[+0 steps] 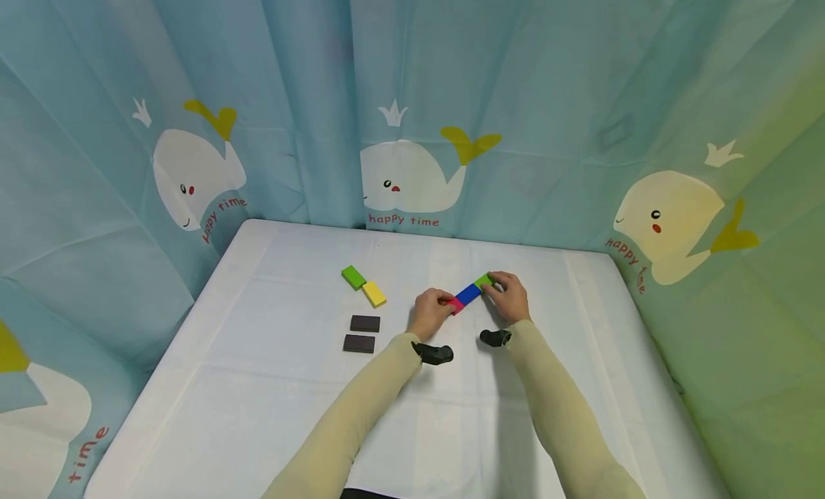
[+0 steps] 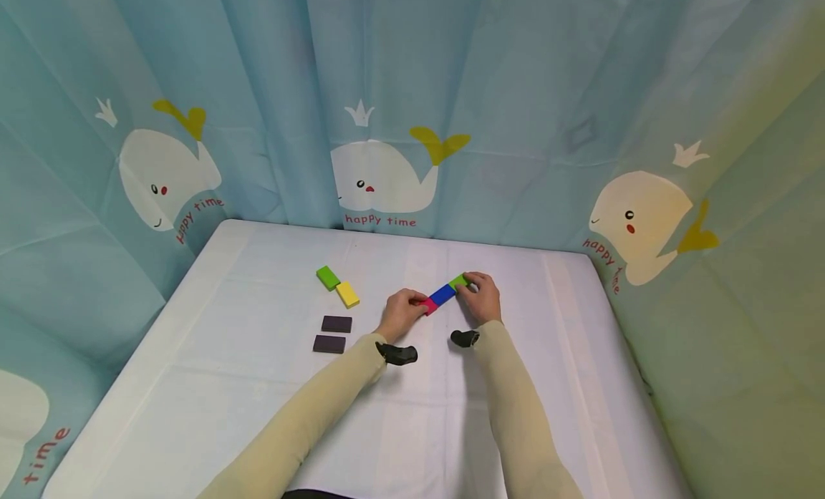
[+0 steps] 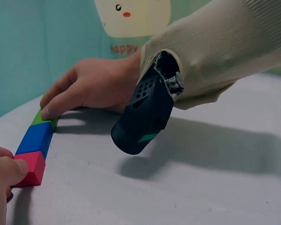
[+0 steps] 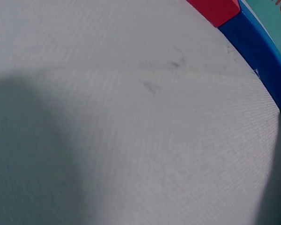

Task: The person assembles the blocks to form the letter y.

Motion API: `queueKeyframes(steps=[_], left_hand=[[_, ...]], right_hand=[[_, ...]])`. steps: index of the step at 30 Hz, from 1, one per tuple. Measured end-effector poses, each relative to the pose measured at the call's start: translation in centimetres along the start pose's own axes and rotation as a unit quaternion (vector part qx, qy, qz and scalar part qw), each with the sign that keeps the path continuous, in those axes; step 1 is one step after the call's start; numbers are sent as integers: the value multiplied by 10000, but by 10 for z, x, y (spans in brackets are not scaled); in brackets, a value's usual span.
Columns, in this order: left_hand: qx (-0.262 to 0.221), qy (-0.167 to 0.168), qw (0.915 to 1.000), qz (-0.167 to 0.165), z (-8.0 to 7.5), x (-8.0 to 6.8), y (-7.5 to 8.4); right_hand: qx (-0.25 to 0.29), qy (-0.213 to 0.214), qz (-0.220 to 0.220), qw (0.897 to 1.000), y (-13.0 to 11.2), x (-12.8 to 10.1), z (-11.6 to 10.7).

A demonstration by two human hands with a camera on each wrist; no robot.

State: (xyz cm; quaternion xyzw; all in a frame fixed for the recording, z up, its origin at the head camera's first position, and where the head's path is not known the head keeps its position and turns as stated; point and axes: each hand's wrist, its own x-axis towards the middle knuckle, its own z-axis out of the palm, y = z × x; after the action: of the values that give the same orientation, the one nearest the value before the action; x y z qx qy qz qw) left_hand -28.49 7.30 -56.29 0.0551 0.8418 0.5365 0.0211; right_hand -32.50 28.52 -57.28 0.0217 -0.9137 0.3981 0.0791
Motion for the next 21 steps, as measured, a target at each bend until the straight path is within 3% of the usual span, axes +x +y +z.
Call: queueKeyframes(steps=[16,19,21], left_hand=[[40,-43,9997,218,-3,0,1],[299,-138,9979,561,-12,-2,-2],[548,-245,9934,973,-23,-2,-5]], right_hand=[[98,14,64,9999,-5,-1,-6],[168,253,30,9995,-3,-5,-5],[301,491,43,9983,-5,-11,-5]])
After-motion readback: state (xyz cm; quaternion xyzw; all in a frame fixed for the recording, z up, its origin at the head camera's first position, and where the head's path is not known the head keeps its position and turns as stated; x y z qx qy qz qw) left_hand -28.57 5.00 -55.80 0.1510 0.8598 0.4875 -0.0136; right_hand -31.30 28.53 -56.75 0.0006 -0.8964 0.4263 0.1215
